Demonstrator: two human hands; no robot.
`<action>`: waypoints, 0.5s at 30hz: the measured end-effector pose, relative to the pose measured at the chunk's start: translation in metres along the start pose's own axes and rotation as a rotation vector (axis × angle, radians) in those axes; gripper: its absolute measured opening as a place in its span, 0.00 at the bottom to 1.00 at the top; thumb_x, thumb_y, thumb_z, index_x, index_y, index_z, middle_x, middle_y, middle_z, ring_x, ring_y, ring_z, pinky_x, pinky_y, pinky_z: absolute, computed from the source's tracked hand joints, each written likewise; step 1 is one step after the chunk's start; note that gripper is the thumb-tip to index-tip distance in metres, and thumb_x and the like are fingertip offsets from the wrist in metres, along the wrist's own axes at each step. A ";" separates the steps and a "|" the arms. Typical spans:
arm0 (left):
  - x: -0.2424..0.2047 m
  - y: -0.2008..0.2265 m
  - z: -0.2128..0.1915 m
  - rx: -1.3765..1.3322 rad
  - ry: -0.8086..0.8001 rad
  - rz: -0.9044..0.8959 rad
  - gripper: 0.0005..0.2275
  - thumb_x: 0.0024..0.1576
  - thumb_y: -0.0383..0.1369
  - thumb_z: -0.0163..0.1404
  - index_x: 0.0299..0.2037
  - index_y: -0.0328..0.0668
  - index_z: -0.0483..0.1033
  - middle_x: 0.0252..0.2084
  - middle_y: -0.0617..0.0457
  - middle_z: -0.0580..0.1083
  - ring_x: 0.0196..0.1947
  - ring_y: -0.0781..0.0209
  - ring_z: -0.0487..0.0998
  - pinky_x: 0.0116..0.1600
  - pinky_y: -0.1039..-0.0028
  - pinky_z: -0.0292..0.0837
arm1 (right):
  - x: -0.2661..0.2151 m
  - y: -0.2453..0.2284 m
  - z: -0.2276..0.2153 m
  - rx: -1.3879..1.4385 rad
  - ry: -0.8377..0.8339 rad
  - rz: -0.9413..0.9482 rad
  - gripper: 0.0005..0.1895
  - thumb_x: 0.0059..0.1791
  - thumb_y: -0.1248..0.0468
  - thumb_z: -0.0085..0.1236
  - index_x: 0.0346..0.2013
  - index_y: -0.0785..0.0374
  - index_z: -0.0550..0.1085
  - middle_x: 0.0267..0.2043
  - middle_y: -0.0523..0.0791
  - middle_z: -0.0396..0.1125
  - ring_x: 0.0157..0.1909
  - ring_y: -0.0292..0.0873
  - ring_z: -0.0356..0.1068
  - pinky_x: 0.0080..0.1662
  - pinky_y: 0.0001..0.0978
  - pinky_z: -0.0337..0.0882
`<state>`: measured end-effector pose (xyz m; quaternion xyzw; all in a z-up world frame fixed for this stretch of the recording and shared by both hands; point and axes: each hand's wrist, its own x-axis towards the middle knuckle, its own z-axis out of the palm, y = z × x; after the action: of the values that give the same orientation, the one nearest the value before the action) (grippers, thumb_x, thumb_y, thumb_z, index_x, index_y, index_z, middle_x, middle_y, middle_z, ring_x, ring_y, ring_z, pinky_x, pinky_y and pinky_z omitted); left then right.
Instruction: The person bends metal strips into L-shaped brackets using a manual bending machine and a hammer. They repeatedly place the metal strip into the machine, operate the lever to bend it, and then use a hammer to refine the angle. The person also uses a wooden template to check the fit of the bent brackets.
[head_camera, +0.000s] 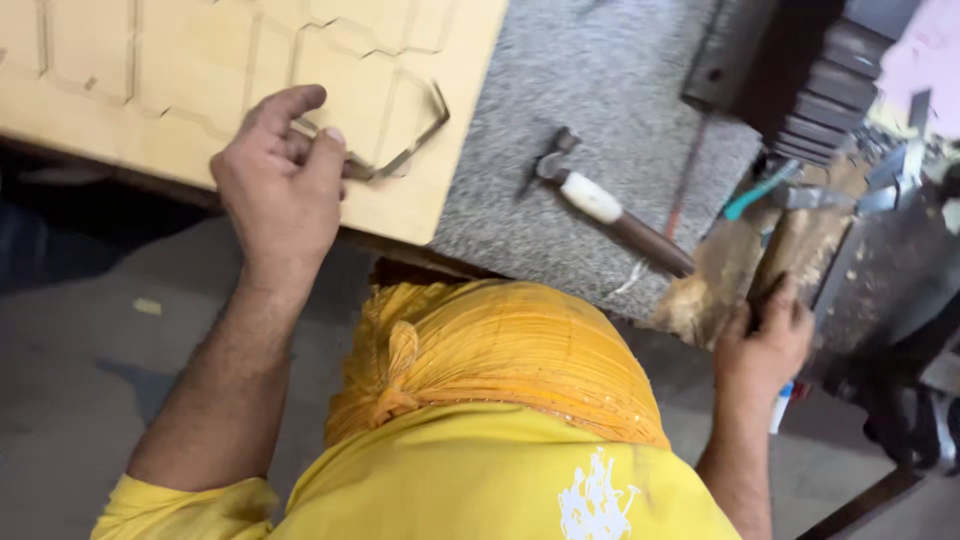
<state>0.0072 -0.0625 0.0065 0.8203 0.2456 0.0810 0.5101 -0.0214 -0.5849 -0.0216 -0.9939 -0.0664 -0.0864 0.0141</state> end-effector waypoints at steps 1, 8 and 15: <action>-0.011 -0.004 -0.007 -0.075 0.012 -0.005 0.13 0.65 0.24 0.54 0.59 0.28 0.76 0.29 0.54 0.79 0.28 0.70 0.81 0.32 0.80 0.77 | 0.008 0.000 -0.006 -0.001 0.007 -0.028 0.30 0.52 0.68 0.66 0.68 0.72 0.69 0.55 0.62 0.66 0.53 0.65 0.71 0.57 0.49 0.72; -0.015 -0.015 -0.052 0.292 0.053 0.500 0.14 0.55 0.30 0.65 0.48 0.33 0.82 0.35 0.47 0.79 0.36 0.57 0.78 0.43 0.66 0.74 | 0.069 -0.081 -0.042 0.442 0.106 -0.198 0.14 0.58 0.75 0.63 0.59 0.68 0.77 0.56 0.53 0.71 0.56 0.45 0.76 0.59 0.32 0.81; 0.009 -0.037 -0.039 0.479 -0.155 0.850 0.03 0.64 0.30 0.64 0.44 0.50 0.85 0.39 0.58 0.79 0.43 0.63 0.73 0.54 0.64 0.63 | 0.096 -0.213 -0.051 0.668 -0.199 -0.446 0.12 0.52 0.73 0.66 0.51 0.66 0.79 0.50 0.52 0.73 0.46 0.43 0.77 0.47 0.32 0.78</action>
<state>-0.0115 -0.0137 -0.0093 0.9457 -0.1376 0.1620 0.2459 0.0352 -0.3637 0.0484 -0.8995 -0.3055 0.0354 0.3105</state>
